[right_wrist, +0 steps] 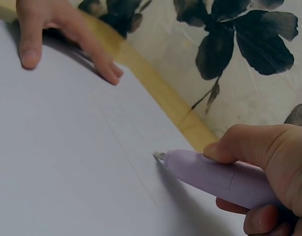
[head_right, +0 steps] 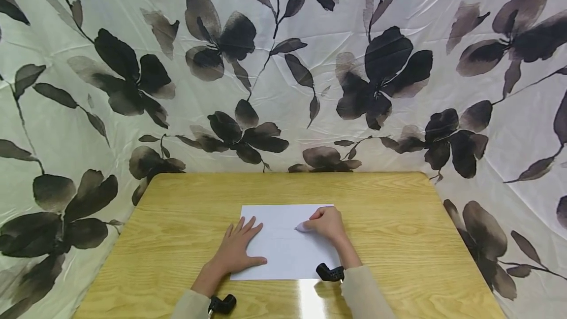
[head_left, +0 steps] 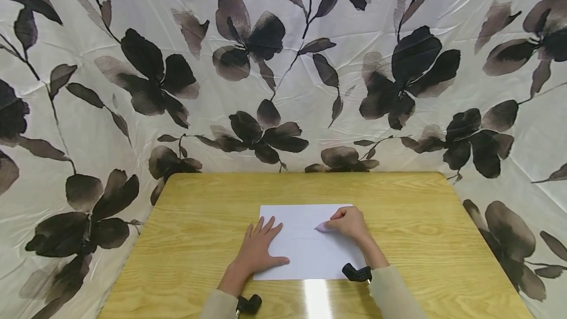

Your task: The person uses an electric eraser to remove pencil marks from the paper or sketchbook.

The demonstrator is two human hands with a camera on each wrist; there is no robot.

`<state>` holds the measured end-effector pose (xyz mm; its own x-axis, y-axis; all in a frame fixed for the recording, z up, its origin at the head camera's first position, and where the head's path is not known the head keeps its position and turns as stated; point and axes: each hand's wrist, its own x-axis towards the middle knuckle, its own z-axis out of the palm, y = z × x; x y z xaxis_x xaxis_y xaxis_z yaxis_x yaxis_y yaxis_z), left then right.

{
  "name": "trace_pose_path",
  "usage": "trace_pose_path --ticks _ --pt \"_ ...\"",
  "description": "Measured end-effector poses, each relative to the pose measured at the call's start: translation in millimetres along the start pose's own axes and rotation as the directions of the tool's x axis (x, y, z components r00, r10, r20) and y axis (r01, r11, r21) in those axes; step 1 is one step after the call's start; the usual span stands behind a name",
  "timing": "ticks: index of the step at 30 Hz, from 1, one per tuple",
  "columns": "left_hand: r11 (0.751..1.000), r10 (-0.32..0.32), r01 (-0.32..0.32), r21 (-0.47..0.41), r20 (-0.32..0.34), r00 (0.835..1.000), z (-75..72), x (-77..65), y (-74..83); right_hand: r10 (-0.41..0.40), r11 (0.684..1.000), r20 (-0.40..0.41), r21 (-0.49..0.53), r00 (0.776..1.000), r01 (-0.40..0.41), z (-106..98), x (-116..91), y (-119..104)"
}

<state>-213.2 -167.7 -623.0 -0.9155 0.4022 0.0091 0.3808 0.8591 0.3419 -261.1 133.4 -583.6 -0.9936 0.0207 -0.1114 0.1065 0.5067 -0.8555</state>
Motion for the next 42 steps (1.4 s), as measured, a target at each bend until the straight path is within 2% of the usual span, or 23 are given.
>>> trace_pose_path --ticks 9,26,31,42 --pt "1.0 -0.001 0.001 0.003 0.011 1.0 -3.5 -1.1 -0.7 -0.008 1.0 -0.003 -0.007 1.0 0.008 0.9 2.8 3.9" --pt "1.0 0.012 -0.013 -0.008 -0.021 1.0 -1.7 -1.7 -0.7 -0.014 1.0 -0.003 -0.02 1.0 0.014 5.6 1.6 0.7" --pt "1.0 0.009 -0.009 0.012 -0.008 1.0 -0.7 -2.3 -1.4 -0.015 1.0 -0.002 -0.022 1.0 0.015 5.3 0.1 0.9" --pt "1.0 0.015 -0.015 -0.013 -0.01 1.0 -4.4 -2.6 1.8 -0.008 1.0 0.005 -0.014 1.0 0.008 2.0 0.2 -0.1"
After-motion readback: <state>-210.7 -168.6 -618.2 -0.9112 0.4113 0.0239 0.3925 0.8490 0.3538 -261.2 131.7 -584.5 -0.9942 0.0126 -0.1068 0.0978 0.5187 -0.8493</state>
